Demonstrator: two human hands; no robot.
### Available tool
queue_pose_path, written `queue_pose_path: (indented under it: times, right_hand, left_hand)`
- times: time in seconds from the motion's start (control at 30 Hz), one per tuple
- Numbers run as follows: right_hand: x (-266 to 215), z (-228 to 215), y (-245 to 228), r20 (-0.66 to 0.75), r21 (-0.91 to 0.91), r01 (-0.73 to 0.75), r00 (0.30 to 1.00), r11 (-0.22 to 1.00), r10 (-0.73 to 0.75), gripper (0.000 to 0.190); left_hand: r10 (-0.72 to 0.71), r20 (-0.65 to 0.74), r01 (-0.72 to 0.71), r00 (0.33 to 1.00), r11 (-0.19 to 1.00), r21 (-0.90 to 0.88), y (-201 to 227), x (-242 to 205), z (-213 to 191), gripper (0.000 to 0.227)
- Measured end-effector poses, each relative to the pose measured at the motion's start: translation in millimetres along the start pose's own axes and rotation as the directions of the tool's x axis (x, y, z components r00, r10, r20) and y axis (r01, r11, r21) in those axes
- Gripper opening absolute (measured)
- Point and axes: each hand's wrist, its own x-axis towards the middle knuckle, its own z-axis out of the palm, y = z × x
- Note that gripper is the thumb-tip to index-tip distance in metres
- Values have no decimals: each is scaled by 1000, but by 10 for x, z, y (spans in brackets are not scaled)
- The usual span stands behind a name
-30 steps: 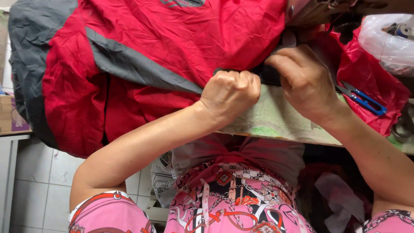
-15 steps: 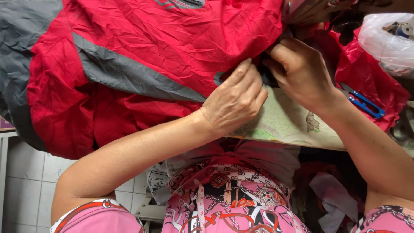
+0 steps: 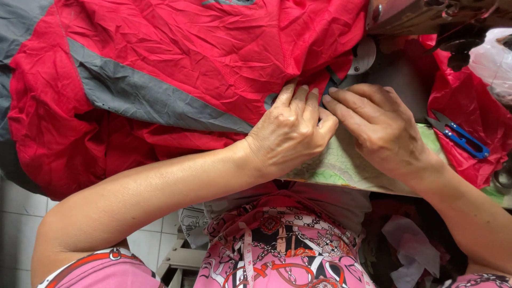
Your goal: A person is repairing a red jacket by sewing a zipper or reinforcement strip onto it using an industrial sewing machine.
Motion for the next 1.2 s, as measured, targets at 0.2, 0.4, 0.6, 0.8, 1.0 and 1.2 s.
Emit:
queue_pose_path:
  times: [0.2,0.4,0.6,0.8,1.0,1.2]
  right_hand:
    - [-55,29,-10,32,-35,-29,999,999,30,29]
    - [-90,69,24,48,-13,-51,997,999,52,31]
    - [-129,126,80,76,44,-75,995,996,72,50]
    - [-21,24,171,118,376,-230,973,897,200,58]
    - [119,106,268,135,294,-168,982,941,133,64]
    - [149,93,412,77,396,-113,993,911,90,49]
  left_hand:
    - [5,-18,-2,1000,992,126,17,-29,-47,11]
    - [14,11,-15,1000,992,128,-36,-16,-82,20]
    - [42,24,-43,999,997,71,-89,2,-97,15]
    - [110,37,-113,993,991,73,-102,-8,-59,9]
    - [92,-7,-92,996,993,71,-133,31,-74,11]
    - [-85,7,85,996,992,-89,-257,51,83,8]
